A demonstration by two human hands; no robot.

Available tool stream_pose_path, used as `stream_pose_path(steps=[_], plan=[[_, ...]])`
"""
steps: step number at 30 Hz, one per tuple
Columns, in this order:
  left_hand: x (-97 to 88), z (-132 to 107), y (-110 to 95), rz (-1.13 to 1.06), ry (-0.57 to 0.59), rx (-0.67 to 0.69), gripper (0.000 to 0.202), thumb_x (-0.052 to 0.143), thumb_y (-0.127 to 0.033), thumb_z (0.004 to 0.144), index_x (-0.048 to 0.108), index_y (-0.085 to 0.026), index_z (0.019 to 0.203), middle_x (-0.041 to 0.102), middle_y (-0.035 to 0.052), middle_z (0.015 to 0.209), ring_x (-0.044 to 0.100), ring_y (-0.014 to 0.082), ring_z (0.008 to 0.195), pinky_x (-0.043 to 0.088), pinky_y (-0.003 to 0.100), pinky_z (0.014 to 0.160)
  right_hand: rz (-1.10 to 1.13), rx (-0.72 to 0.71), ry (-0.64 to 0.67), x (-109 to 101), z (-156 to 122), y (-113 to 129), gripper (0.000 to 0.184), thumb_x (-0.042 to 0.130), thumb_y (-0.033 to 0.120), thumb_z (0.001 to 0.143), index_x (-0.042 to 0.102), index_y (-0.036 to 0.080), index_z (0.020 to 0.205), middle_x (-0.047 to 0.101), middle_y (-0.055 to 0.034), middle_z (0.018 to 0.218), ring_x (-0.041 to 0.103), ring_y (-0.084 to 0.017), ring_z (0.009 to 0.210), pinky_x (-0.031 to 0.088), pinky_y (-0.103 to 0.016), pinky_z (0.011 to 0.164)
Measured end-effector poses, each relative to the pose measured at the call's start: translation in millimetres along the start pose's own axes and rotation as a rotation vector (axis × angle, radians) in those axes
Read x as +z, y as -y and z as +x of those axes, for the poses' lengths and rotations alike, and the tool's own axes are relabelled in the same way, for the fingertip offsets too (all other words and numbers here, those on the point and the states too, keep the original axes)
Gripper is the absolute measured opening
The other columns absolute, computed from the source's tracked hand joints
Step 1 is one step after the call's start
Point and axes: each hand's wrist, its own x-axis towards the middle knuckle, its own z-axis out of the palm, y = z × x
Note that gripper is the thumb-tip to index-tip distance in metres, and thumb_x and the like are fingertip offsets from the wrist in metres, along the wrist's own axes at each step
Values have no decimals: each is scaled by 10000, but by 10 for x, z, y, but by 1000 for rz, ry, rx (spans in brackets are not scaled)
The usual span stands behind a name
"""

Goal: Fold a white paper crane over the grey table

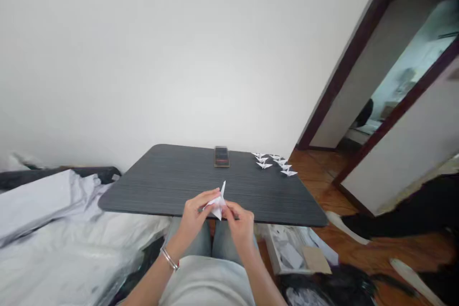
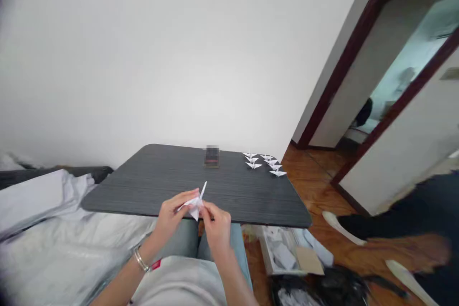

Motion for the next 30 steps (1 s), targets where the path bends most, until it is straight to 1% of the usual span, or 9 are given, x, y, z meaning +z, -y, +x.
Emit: stream_pose_path(steps=[7, 11, 14, 22, 24, 27, 30], plan=[[-21, 26, 15, -83, 25, 7, 202, 552, -185, 784, 667, -197, 949, 626, 83, 1100, 580, 195, 994, 461, 329, 854, -20, -34, -22, -8, -14, -10, 187, 489, 212, 829, 663, 177, 888, 699, -22, 735, 654, -157, 616, 497, -223, 593], [-4, 19, 27, -131, 8, -27, 157, 571, -183, 769, 665, -183, 895, 628, 90, 1086, 584, 199, 982, 483, 312, 803, -52, -48, -52, -12, -1, 2, 178, 506, 220, 820, 668, 170, 873, 700, -28, 723, 647, -158, 594, 491, -226, 574], [9, 18, 28, -175, -12, -51, 125, 581, -184, 758, 654, -167, 858, 633, 98, 1074, 590, 204, 971, 491, 307, 781, -46, -56, -50, -15, -4, 5, 182, 501, 219, 824, 667, 175, 884, 701, -26, 732, 645, -154, 594, 492, -225, 574], [25, 45, 17, -278, -27, -93, 82, 588, -173, 739, 633, -148, 804, 639, 106, 1063, 594, 216, 966, 484, 326, 797, -50, -83, -63, -5, 5, 18, 182, 507, 212, 819, 670, 163, 885, 702, -33, 737, 644, -148, 590, 495, -216, 572], [35, 38, 1, -298, -31, -100, 96, 581, -173, 743, 625, -148, 825, 634, 106, 1067, 586, 216, 981, 477, 335, 814, -65, -85, -76, -2, 6, 26, 180, 511, 214, 815, 673, 159, 872, 703, -36, 735, 641, -149, 589, 495, -216, 568], [47, 21, -18, -317, -37, -90, 171, 580, -179, 749, 613, -159, 916, 619, 103, 1084, 567, 212, 1010, 461, 340, 845, -58, -76, -94, -1, -2, 37, 181, 508, 218, 816, 672, 157, 862, 703, -37, 735, 643, -151, 596, 499, -214, 565], [49, 15, -14, -284, -17, -64, 176, 563, -183, 770, 623, -168, 934, 603, 100, 1100, 548, 209, 1029, 448, 329, 855, -55, -76, -96, -3, -9, 43, 181, 506, 216, 817, 671, 158, 859, 704, -38, 740, 648, -154, 612, 503, -217, 580]])
